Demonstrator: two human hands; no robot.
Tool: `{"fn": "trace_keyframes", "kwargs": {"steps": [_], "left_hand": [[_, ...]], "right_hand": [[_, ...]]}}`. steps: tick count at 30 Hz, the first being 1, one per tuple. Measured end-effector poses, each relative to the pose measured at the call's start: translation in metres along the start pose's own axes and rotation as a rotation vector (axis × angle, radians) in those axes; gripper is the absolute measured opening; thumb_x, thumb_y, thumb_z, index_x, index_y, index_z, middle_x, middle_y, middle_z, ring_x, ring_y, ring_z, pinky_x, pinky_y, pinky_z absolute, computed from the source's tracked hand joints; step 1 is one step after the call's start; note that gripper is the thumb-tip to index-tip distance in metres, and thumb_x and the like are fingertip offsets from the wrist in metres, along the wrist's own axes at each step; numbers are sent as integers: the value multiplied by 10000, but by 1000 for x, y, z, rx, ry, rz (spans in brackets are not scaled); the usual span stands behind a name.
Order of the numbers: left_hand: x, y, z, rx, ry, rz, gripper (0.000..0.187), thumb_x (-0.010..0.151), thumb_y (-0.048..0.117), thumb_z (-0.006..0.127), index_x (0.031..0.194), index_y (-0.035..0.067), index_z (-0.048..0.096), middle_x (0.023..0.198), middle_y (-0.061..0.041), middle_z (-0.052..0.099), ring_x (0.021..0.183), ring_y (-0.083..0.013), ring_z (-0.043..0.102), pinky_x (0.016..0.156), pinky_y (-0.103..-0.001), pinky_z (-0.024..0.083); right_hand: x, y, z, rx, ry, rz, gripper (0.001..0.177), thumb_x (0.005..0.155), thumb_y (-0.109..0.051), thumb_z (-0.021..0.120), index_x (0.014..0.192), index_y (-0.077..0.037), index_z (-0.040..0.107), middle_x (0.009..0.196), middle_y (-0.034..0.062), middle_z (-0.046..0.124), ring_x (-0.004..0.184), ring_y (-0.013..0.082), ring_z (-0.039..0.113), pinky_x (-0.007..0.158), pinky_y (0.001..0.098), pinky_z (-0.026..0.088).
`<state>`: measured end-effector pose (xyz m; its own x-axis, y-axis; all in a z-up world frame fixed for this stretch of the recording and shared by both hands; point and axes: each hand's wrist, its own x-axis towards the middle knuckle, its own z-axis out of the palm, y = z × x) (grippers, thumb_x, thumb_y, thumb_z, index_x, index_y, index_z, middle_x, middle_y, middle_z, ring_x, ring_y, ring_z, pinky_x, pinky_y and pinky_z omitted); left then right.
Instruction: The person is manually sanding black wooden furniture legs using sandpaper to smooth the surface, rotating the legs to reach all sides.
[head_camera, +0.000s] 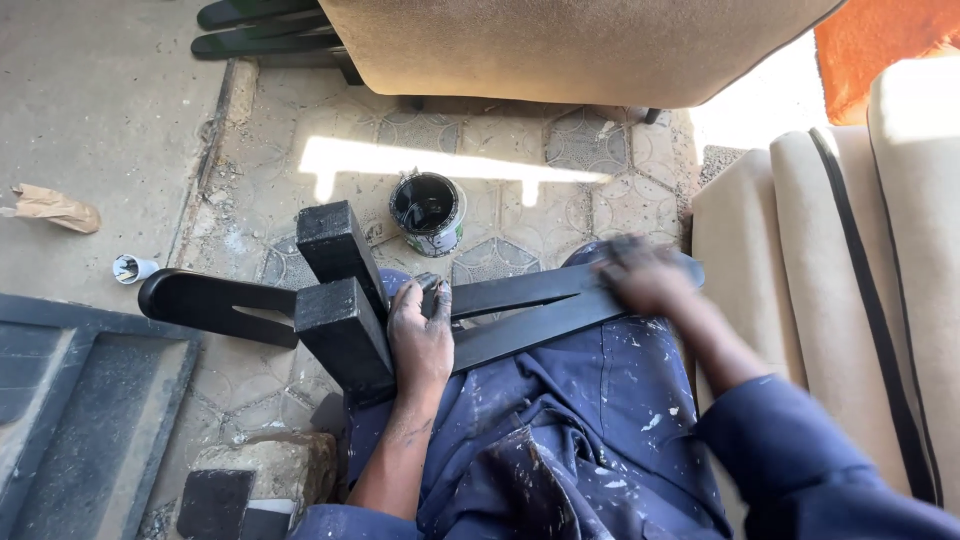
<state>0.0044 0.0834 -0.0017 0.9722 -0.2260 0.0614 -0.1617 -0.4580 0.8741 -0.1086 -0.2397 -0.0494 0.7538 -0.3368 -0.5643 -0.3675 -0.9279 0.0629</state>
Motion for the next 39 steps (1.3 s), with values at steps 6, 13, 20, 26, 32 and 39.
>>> {"fn": "trace_keyframes", "kwargs": {"steps": [6,13,20,26,32,39], "left_hand": [[3,9,-3,-46,22,158,280,1035,278,611,1123,41,731,1182,-174,694,1200,-373,637,1047,-467,482],[2,0,-14,-89,15,302,433,1060,352,516,999,-66,610,1229,-341,596,1247,-549,516,1093,-588,374],[11,-2,-1,349,-274,-24,625,910,400,695,1446,115,546,1525,-156,474,1449,-346,399,1202,-527,292],[15,5,6,754,-600,-59,666,964,563,504,1513,187,467,1617,-59,412,1541,-247,291,1256,-492,171],[18,4,-2,248,-286,-136,576,1051,515,462,1415,85,584,1482,-164,544,1408,-360,474,1177,-492,352],[12,-12,-5,149,-132,-69,563,1040,445,540,1408,19,565,1459,-207,536,1391,-392,477,1183,-498,358]], "right_hand": [[-12,-10,-7,-142,55,-112,543,1071,-462,319,1533,-222,475,1692,135,297,1591,361,186,1281,489,209],[-45,-234,-52,166,424,-743,552,906,-399,431,1222,-37,702,1349,218,641,1442,370,445,1268,539,215],[8,-69,-21,4,211,-274,451,1008,-341,401,1335,-179,667,1462,131,562,1458,398,373,1207,569,295],[37,83,48,274,65,333,637,1073,-595,185,1616,-277,283,1739,48,120,1600,308,48,1263,550,89],[-55,-126,-74,288,132,-103,565,1028,-442,353,1443,-107,540,1552,180,445,1503,389,316,1254,533,196],[-48,-219,-65,192,340,-543,528,954,-386,418,1292,-65,665,1431,207,590,1486,340,397,1237,491,259]]}}
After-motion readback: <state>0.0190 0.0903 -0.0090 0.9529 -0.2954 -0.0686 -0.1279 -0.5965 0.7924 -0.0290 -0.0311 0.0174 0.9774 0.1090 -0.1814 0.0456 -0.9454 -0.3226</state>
